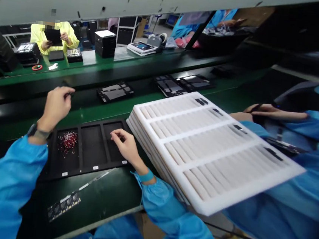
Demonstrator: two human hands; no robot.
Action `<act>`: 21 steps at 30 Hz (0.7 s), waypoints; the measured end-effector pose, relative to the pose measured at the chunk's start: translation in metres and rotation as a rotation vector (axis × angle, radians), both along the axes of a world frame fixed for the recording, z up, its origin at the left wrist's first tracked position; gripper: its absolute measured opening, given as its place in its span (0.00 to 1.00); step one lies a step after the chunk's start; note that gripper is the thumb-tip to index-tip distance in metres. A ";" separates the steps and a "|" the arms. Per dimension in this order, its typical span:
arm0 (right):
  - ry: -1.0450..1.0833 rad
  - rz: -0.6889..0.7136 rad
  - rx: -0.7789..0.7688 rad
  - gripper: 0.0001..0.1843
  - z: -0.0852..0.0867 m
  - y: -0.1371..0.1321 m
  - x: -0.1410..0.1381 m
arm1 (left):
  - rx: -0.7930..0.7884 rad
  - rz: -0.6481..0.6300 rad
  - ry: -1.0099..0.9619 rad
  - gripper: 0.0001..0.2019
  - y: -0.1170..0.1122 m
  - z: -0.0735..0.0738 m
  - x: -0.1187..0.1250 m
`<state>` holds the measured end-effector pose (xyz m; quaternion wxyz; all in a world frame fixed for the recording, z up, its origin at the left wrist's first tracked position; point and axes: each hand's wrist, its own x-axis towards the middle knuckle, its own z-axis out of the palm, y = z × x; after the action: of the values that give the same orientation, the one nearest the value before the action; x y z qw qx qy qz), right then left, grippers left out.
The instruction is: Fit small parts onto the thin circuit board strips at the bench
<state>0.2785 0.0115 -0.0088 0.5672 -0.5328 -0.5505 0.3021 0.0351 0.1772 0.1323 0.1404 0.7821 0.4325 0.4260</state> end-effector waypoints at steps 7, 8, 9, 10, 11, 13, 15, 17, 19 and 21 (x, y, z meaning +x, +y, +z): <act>-0.033 -0.029 0.007 0.09 -0.002 -0.002 0.001 | 0.143 -0.173 0.517 0.18 0.128 -0.053 0.140; -0.040 -0.047 0.006 0.09 -0.003 -0.001 0.002 | 0.145 -0.225 0.587 0.18 0.133 -0.065 0.151; -0.047 -0.065 0.010 0.09 -0.004 -0.001 0.003 | 0.147 -0.273 0.653 0.18 0.137 -0.076 0.158; -0.056 -0.081 0.017 0.08 -0.005 0.000 0.004 | 0.150 -0.312 0.705 0.18 0.140 -0.087 0.162; -0.064 -0.092 0.029 0.08 -0.005 0.000 0.004 | 0.149 -0.340 0.741 0.17 0.141 -0.097 0.162; -0.070 -0.095 0.056 0.08 -0.004 0.000 0.003 | 0.141 -0.365 0.773 0.17 0.143 -0.111 0.155; -0.065 -0.085 0.072 0.08 -0.002 -0.002 0.001 | 0.151 -0.372 0.855 0.17 0.145 -0.118 0.143; -0.052 -0.078 0.074 0.08 0.000 -0.004 0.000 | 0.187 -0.366 0.975 0.19 0.146 -0.118 0.131; -0.040 -0.077 0.068 0.08 0.001 -0.005 -0.001 | 0.228 -0.358 1.049 0.21 0.147 -0.116 0.123; -0.031 -0.075 0.065 0.08 0.000 -0.005 -0.002 | 0.227 -0.310 0.982 0.23 0.149 -0.113 0.118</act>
<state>0.2769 0.0065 -0.0084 0.5865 -0.5389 -0.5486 0.2544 0.1527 0.3264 0.0197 -0.1030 0.9548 0.2775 0.0281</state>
